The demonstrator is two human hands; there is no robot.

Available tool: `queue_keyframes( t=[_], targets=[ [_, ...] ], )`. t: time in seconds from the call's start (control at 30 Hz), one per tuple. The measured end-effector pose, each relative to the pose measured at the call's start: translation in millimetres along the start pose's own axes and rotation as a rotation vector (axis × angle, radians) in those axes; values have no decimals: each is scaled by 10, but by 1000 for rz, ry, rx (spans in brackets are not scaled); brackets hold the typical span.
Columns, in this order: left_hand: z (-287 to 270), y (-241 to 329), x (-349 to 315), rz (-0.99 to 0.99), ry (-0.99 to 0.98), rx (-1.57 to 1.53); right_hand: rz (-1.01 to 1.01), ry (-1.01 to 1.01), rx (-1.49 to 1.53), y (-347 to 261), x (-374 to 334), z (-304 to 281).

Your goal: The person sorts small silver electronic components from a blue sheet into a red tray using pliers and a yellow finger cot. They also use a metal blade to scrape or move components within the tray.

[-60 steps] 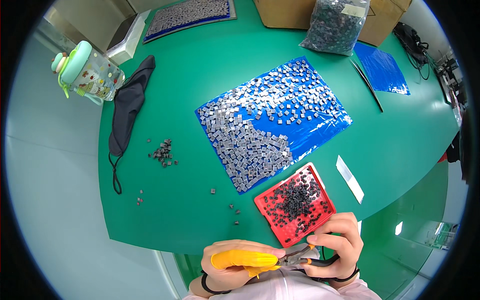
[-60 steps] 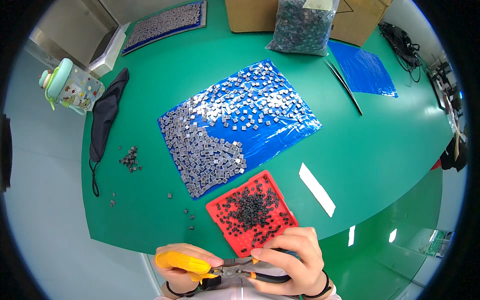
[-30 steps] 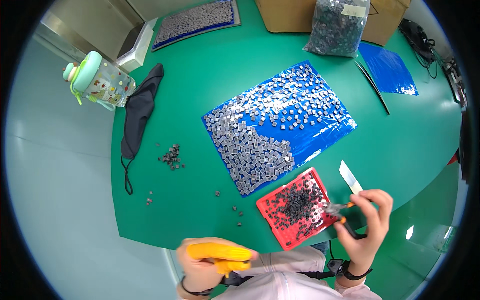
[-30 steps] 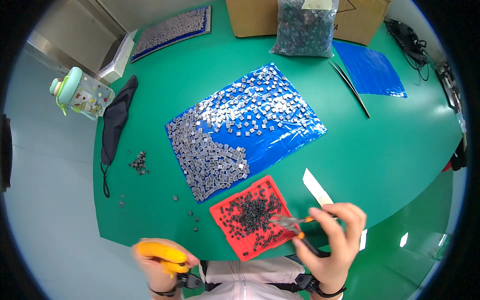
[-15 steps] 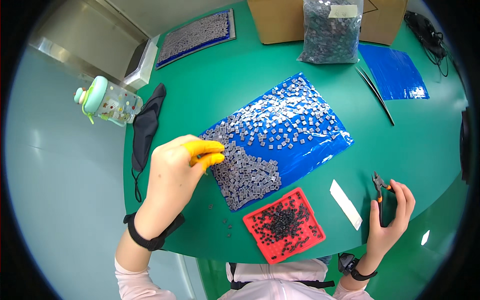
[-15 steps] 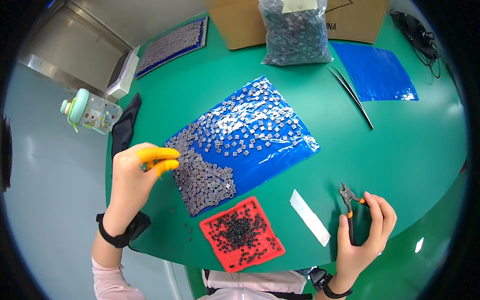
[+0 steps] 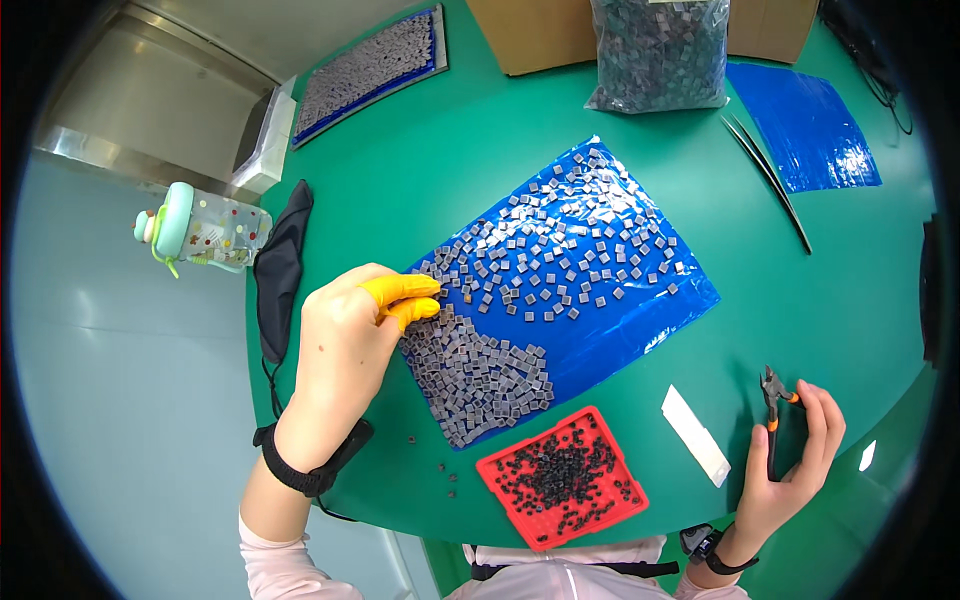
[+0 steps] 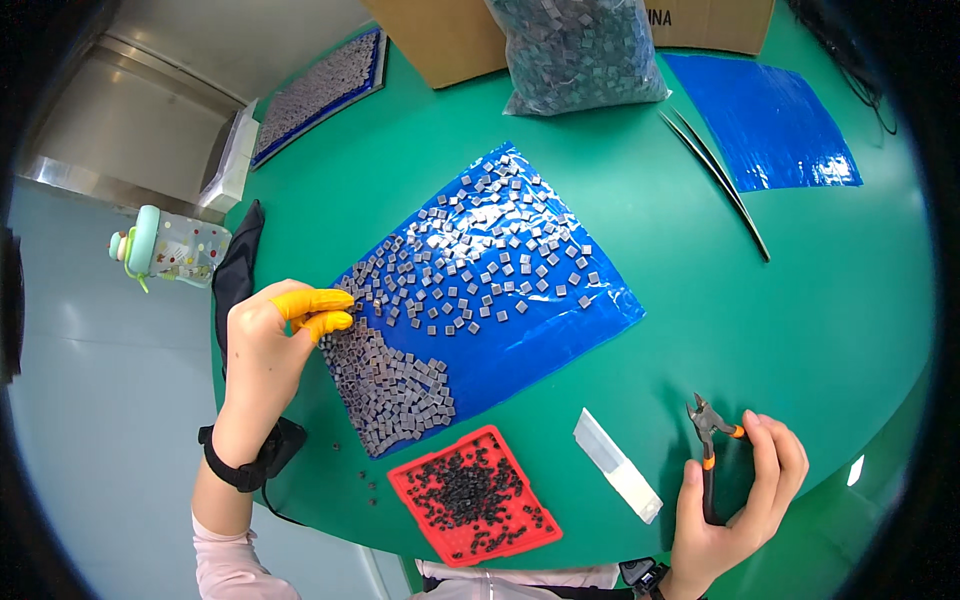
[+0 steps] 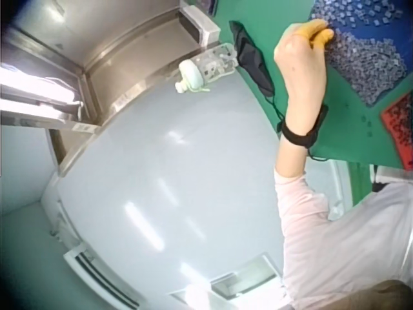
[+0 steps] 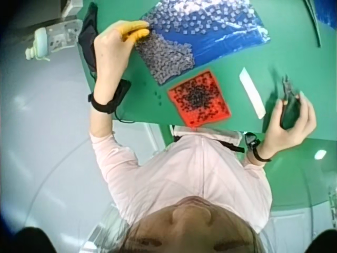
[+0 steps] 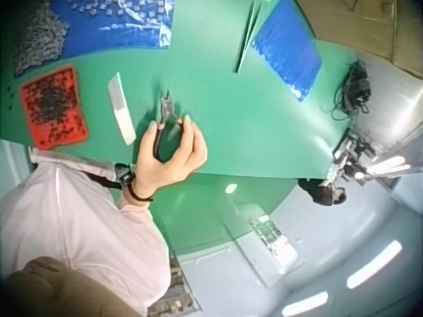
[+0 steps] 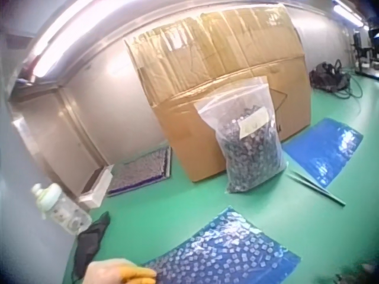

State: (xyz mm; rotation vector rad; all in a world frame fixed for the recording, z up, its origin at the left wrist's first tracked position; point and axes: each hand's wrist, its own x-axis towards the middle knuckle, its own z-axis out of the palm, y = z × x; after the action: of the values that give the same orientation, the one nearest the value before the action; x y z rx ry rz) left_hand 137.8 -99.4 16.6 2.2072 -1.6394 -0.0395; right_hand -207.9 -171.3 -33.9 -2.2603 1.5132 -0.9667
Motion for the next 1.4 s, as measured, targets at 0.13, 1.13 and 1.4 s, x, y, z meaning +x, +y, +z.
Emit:
queue_keyframes(
  t=[0.13, 1.13, 1.4],
  targets=[
    [11, 3, -7, -2, -18, 20, -10, -7, 7, 14, 8, -3],
    [67, 39, 75, 271, 28, 127, -1, -23, -15, -10, 17, -4],
    [59, 38, 65, 221, 73, 112, -7, -6, -29, 9, 14, 10]
  ],
)
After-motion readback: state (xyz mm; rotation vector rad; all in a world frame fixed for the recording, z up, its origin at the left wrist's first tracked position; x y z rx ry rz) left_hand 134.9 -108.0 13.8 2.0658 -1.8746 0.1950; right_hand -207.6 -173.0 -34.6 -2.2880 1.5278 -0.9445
